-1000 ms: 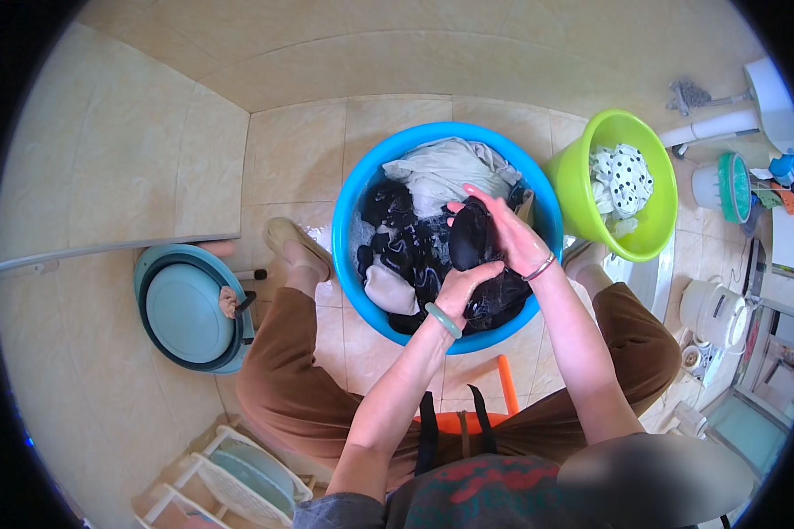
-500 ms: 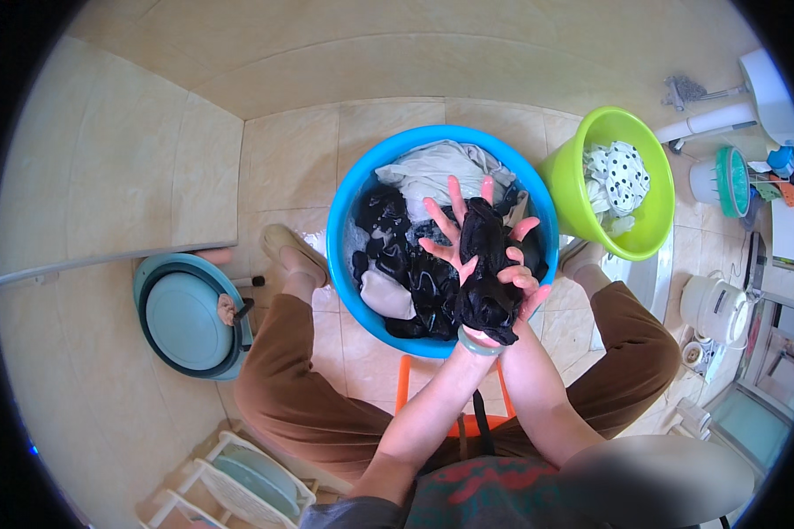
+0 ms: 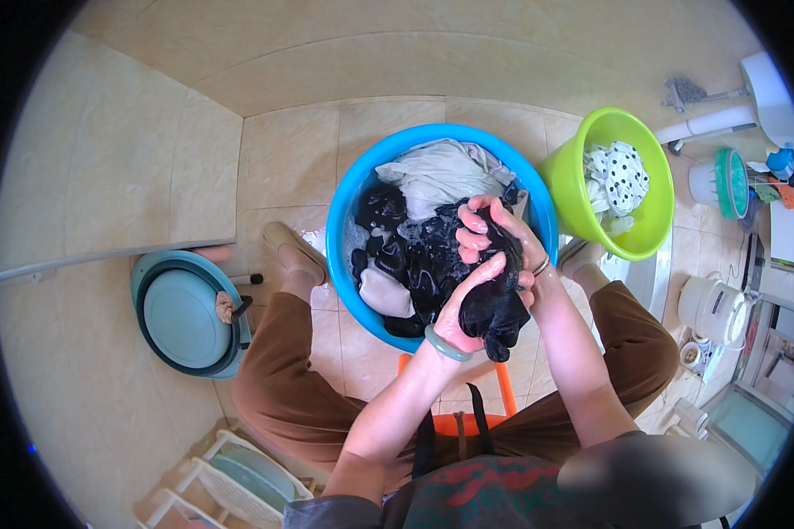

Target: The person hand-washes various garments in a blue basin filled with soapy water. They scrub and rinse items one by one, including a white polka-dot cloth, a black garment, and a beige cloth, then transfer them to a green bucket.

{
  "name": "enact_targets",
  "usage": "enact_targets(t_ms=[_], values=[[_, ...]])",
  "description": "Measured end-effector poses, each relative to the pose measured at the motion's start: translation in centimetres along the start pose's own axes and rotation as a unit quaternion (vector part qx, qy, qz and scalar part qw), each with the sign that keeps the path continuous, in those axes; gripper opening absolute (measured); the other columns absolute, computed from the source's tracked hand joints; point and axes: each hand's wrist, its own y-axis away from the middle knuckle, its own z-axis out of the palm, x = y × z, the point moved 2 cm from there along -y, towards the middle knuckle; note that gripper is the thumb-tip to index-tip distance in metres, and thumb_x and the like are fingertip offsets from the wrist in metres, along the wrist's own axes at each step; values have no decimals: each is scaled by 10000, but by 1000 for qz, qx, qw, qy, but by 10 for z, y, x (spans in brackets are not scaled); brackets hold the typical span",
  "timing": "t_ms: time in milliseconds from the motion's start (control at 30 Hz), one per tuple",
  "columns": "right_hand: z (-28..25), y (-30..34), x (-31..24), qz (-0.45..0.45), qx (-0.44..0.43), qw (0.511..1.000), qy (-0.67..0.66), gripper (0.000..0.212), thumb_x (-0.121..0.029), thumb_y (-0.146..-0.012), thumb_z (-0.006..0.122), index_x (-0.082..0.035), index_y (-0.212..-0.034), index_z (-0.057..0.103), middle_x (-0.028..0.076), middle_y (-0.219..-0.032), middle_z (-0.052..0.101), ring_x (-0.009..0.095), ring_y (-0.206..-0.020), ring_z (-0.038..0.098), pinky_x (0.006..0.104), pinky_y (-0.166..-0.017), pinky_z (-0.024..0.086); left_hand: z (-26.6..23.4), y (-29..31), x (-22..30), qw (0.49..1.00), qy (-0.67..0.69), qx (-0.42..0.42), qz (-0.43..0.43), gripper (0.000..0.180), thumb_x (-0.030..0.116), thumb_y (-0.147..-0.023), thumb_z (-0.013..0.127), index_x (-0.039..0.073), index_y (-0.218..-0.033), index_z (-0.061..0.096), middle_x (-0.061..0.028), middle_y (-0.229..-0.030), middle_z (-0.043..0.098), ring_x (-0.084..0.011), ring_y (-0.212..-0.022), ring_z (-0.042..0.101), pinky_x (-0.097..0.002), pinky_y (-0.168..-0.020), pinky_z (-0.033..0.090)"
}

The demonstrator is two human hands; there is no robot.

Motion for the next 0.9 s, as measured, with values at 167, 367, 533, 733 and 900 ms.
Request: enact_targets(t_ms=[167, 367, 533, 733, 900], values=[[6, -7, -9, 59, 74, 989, 110, 326, -316, -961, 571, -3, -1047, 535, -4, -738, 483, 110, -659, 496, 309, -625, 488, 18, 10, 16, 989, -112, 92, -11, 270, 296, -872, 677, 46, -966, 638, -57, -843, 657, -167, -694, 634, -284, -636, 528], [14, -12, -15, 65, 85, 962, 252, 347, -349, -955, 577, -30, -819, 565, 11, -612, 511, 122, -550, 519, 283, -551, 477, 17, 13, 24, 962, -251, 105, -19, 264, 248, -841, 705, 43, -995, 641, -48, -906, 669, -129, -771, 640, -271, -688, 523], [19, -15, -12, 60, 131, 918, 370, 379, -370, -926, 616, -46, -736, 566, 23, -568, 545, 126, -493, 542, 279, -501, 457, 10, 7, 26, 930, -347, 120, 27, 369, 195, -792, 738, 12, -1095, 635, -41, -1010, 666, -108, -884, 627, -254, -801, 489], [25, -22, -7, 34, 150, 887, 436, 385, -346, -934, 611, -47, -702, 537, 22, -548, 509, 117, -453, 499, 279, -464, 439, -7, -1, 32, 849, -488, 167, 109, 374, 153, -758, 722, -35, -1066, 623, -68, -998, 661, -136, -899, 616, -288, -827, 470], [19, -25, -2, 6, 180, 862, 474, 402, -340, -930, 612, -44, -672, 522, 15, -551, 502, 111, -439, 499, 271, -442, 422, -16, -9, 39, 755, -606, 225, 110, 467, 204, -701, 755, -90, -1028, 598, -120, -968, 659, -194, -891, 624, -314, -816, 477]])
